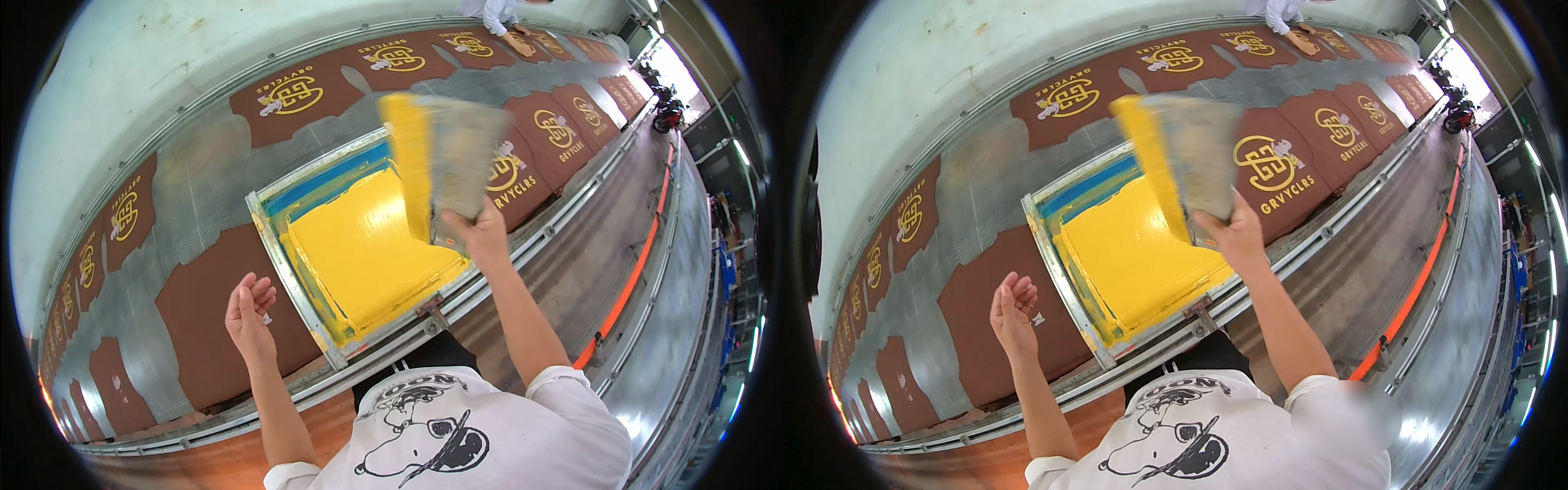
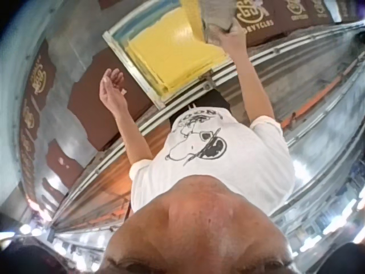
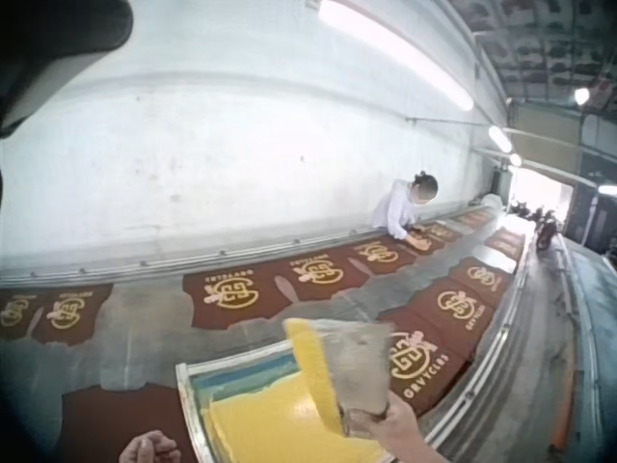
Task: The person uses a squeegee to spread yellow ink across a screen printing frame, repeatedly pulling the ink back and forth to coat the mesh. The person works on a single frame, lifting and repositioning it occasionally while maintaining a consistent printing motion.
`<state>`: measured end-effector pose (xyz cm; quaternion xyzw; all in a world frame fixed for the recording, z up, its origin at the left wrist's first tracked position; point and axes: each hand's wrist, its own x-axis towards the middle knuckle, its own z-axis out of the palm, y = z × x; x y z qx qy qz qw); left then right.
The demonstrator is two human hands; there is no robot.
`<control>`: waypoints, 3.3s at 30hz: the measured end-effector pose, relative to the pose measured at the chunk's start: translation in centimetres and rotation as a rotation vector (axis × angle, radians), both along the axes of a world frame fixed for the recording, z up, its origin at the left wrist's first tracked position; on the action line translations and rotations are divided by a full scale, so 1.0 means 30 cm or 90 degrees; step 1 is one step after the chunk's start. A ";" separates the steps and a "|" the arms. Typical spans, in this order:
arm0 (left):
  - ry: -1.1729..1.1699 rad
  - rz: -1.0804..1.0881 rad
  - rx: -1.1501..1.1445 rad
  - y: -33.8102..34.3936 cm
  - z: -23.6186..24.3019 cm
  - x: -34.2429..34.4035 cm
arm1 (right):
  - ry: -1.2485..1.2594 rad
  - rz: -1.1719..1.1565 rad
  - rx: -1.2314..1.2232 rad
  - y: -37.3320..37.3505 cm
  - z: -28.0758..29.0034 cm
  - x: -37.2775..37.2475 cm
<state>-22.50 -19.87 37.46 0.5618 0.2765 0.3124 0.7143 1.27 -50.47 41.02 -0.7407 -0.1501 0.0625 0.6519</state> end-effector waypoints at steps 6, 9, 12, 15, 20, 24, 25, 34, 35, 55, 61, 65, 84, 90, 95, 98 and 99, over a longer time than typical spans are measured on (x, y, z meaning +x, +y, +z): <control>0.061 -0.006 0.433 -0.090 0.163 0.243 | -0.253 0.228 -0.280 0.138 -0.159 0.173; 0.186 -0.036 0.853 -0.192 0.225 0.338 | -0.346 0.411 -0.356 0.170 -0.225 0.203; 0.371 -0.178 0.921 -0.291 0.178 0.375 | -0.470 0.554 -0.422 0.182 -0.314 0.201; 0.501 -0.256 0.853 -0.366 0.025 0.346 | -0.482 0.651 -0.435 0.161 -0.348 0.195; 0.581 -0.291 0.718 -0.440 -0.143 0.344 | -0.412 0.696 -0.347 0.082 -0.378 0.222; 0.555 -0.237 0.730 -0.449 -0.191 0.295 | -0.344 0.481 -0.178 0.011 -0.294 0.366; 0.546 -0.228 0.731 -0.450 -0.208 0.291 | -0.234 0.386 -0.170 -0.012 -0.303 0.439; 0.511 -0.205 0.743 -0.260 -0.226 0.382 | -0.103 0.055 -0.517 -0.093 -0.845 0.783; 0.509 -0.200 0.755 -0.220 -0.240 0.401 | -0.120 0.042 -0.536 -0.073 -0.834 0.772; 0.593 -0.333 0.700 0.273 -0.470 0.924 | -0.089 -0.002 -0.572 -0.061 -0.802 0.720; 0.733 -0.423 0.693 0.349 -0.445 0.908 | -0.135 0.046 -0.576 -0.089 -0.800 0.748; 0.781 -0.405 0.686 0.354 -0.461 0.891 | -0.512 0.081 -0.495 0.123 -0.681 0.823; 0.775 -0.404 0.753 0.337 -0.501 0.882 | -0.401 0.470 -0.715 0.484 -0.666 0.938; 0.809 -0.446 0.685 0.092 -0.446 0.664 | -0.381 0.484 -0.756 0.266 -0.629 0.687; 0.795 -0.446 0.614 -0.198 -0.419 0.397 | -0.372 0.529 -0.649 -0.033 -0.612 0.434; 0.778 -0.424 0.593 -0.337 -0.401 0.260 | -0.373 0.505 -0.606 -0.186 -0.590 0.286; 0.745 -0.399 0.604 -0.371 -0.407 0.218 | -0.378 0.493 -0.594 -0.218 -0.584 0.249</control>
